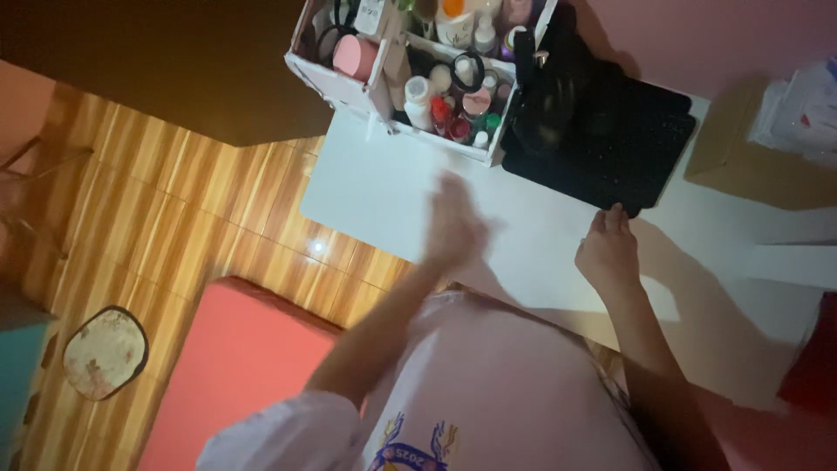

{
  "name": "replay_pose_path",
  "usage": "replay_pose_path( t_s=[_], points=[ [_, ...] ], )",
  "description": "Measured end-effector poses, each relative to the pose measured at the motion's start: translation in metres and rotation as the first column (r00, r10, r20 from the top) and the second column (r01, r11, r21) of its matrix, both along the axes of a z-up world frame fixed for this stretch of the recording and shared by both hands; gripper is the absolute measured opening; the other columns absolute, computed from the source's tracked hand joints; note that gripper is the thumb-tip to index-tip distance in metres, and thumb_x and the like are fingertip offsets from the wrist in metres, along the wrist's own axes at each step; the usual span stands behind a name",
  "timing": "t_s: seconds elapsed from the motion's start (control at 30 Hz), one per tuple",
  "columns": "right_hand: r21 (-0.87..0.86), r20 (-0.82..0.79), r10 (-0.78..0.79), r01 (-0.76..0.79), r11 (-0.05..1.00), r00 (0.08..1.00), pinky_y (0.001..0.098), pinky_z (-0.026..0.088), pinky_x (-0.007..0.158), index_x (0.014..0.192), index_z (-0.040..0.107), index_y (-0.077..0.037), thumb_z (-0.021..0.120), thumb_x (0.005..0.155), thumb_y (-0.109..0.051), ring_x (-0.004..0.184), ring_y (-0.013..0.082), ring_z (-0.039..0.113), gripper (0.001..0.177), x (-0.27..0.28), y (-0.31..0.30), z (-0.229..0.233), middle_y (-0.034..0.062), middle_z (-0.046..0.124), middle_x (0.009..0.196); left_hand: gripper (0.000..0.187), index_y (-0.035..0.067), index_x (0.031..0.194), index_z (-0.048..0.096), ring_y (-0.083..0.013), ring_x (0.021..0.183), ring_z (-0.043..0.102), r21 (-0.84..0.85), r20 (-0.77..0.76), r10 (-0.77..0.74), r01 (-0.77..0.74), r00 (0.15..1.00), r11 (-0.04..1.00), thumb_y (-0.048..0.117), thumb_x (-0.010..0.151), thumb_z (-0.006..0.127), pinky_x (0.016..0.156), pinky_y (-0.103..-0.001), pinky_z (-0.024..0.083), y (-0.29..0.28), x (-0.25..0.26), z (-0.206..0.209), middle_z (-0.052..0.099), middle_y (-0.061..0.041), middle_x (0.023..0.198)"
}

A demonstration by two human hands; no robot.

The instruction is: Cleaning a desk area, a keyboard, and organizing cosmetic bottles in a storage unit.

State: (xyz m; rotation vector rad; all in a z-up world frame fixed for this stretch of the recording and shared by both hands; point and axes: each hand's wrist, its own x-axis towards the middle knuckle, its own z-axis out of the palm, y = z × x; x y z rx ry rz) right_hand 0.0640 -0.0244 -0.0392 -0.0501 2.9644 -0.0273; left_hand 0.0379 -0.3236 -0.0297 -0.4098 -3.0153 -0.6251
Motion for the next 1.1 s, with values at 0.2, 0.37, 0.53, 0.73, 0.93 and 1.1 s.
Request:
replay_pose_path(
  t_s=[0.2, 0.37, 0.53, 0.73, 0.93, 1.1],
  points=[
    [-0.170, 0.213, -0.147, 0.184, 0.968, 0.966, 0.0536, 0.027, 0.119, 0.155, 0.012, 0.019, 0.068, 0.094, -0.035, 0.148, 0.0581, 0.014, 0.098, -0.018, -0.027, 0.004, 0.0471, 0.008, 0.159, 0.089, 0.004, 0.158, 0.032, -0.0371, 0.155, 0.026, -0.172, -0.198, -0.480, 0.452, 0.855, 0.875, 0.067, 0.098, 0.056, 0.123, -0.062, 0.020, 0.026, 0.037, 0.021, 0.032, -0.022, 0.164],
    [-0.174, 0.387, -0.290, 0.379, 0.909, 0.875, 0.0605, 0.025, 0.121, 0.156, -0.001, 0.019, 0.079, 0.079, -0.060, 0.153, 0.0582, 0.002, 0.136, -0.025, -0.053, 0.019, 0.0442, -0.009, 0.162, 0.091, -0.005, 0.155, 0.033, -0.0460, 0.151, 0.028, -0.125, 0.068, -0.100, 0.108, 0.993, 0.986, 0.058, 0.095, 0.060, 0.116, -0.071, 0.022, -0.084, -0.009, 0.046, 0.033, -0.030, 0.161],
    [-0.183, 0.404, -0.366, 0.466, 0.865, 0.838, 0.0651, 0.024, 0.121, 0.157, -0.003, 0.015, 0.079, 0.066, -0.076, 0.153, 0.0585, -0.003, 0.153, -0.038, -0.061, 0.014, 0.0394, -0.013, 0.163, 0.089, -0.010, 0.154, 0.032, -0.0486, 0.153, 0.024, -0.093, -0.051, 0.219, -0.223, 0.974, 0.970, 0.052, 0.097, 0.061, 0.114, -0.072, 0.020, -0.167, -0.035, 0.024, 0.029, -0.033, 0.161],
    [-0.086, 0.466, -0.373, 0.461, 0.883, 0.802, 0.0685, 0.033, 0.115, 0.156, -0.006, 0.020, 0.073, 0.069, -0.080, 0.153, 0.0617, -0.009, 0.154, -0.036, -0.051, -0.030, 0.0434, -0.017, 0.163, 0.077, -0.014, 0.154, 0.031, -0.0493, 0.152, 0.027, -0.008, -0.038, -0.089, 0.088, 0.995, 0.996, 0.034, 0.100, 0.057, 0.123, -0.064, 0.019, -0.079, -0.005, 0.035, 0.031, -0.034, 0.161],
    [-0.107, 0.341, -0.356, 0.412, 0.905, 0.870, 0.0655, 0.025, 0.121, 0.155, -0.005, 0.019, 0.073, 0.076, -0.080, 0.150, 0.0631, -0.009, 0.148, -0.031, -0.041, -0.044, 0.0454, -0.016, 0.160, 0.057, 0.008, 0.150, 0.050, -0.0314, 0.135, 0.058, 0.280, -0.226, -0.470, 0.519, 0.853, 0.808, 0.013, 0.094, 0.055, 0.117, -0.046, 0.040, -0.053, 0.015, 0.013, 0.061, -0.017, 0.147],
    [-0.065, 0.358, -0.418, 0.469, 0.881, 0.835, 0.0654, 0.036, 0.116, 0.160, -0.007, 0.016, 0.071, 0.078, -0.075, 0.155, 0.0576, -0.005, 0.146, -0.033, -0.053, -0.031, 0.0408, -0.015, 0.165, 0.054, 0.008, 0.151, 0.051, -0.0287, 0.112, 0.063, 0.674, 0.236, 0.108, -0.243, 0.966, 0.698, 0.011, 0.098, 0.057, 0.099, -0.041, 0.053, -0.116, -0.024, 0.012, 0.063, -0.019, 0.130]
  ],
)
